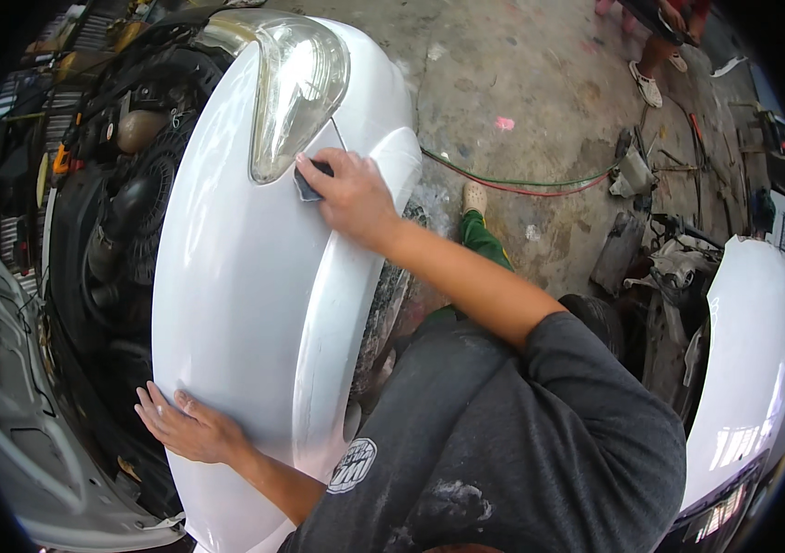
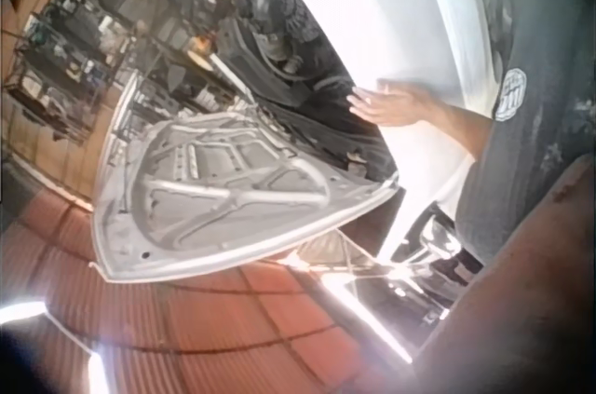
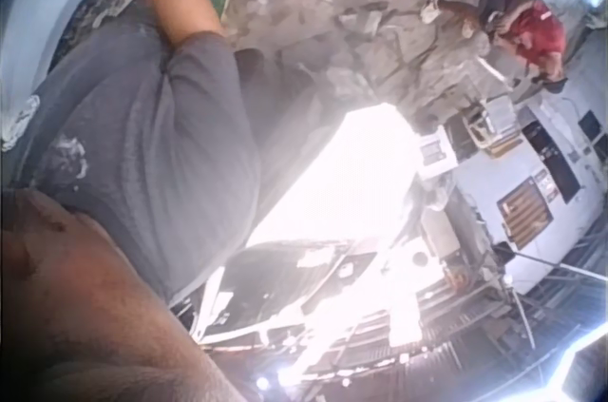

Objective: The person sands the surface of a white car fender by hand using a piece of sandpaper, periodically dipping the sandpaper into a bucket of water.

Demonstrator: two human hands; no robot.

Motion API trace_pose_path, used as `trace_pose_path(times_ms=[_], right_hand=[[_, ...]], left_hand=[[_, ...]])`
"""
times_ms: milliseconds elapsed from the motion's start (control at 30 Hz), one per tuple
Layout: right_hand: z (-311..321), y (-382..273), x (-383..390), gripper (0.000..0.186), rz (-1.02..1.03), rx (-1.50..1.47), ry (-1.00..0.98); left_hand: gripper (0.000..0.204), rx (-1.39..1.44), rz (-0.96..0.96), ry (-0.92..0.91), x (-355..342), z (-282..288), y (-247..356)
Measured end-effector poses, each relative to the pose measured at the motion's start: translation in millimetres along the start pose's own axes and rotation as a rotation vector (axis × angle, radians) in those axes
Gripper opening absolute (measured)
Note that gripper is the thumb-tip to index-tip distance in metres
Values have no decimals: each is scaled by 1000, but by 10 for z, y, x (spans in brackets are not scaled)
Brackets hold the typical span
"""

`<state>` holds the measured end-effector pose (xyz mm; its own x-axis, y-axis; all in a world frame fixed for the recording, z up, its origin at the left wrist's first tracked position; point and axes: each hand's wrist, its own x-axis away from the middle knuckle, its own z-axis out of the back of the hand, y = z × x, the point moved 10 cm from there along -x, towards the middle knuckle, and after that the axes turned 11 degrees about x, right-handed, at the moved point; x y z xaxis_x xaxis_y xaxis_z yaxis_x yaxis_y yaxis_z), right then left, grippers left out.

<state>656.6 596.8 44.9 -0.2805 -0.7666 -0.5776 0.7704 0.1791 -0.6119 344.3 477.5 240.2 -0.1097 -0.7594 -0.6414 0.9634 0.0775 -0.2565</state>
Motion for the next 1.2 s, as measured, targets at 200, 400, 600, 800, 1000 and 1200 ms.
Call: trace_pose_path(times_ms=[200, 400, 600, 800, 1000, 1200], right_hand=[[44, -157, 17, 59, 46, -43, -26], [71, -302, 43, 58, 74, -91, 6], [193, -41, -24, 52, -39, -82, -81], [84, -47, -11, 51, -69, -146, -70], [162, -305, -59, 47, 47, -248, -49], [204, -258, -155, 48, 56, -253, -135]], left_hand=[[50, 31, 17, 0, -9, 32, 22], [49, 51, -14, 12, 9, 20, -26], [50, 16, 5, 13, 20, 13, -53], [50, 14, 15, 13, -6, 22, -16], [49, 15, 6, 12, 1, 34, -14], [49, 24, 18, 16, 5, 30, -29]])
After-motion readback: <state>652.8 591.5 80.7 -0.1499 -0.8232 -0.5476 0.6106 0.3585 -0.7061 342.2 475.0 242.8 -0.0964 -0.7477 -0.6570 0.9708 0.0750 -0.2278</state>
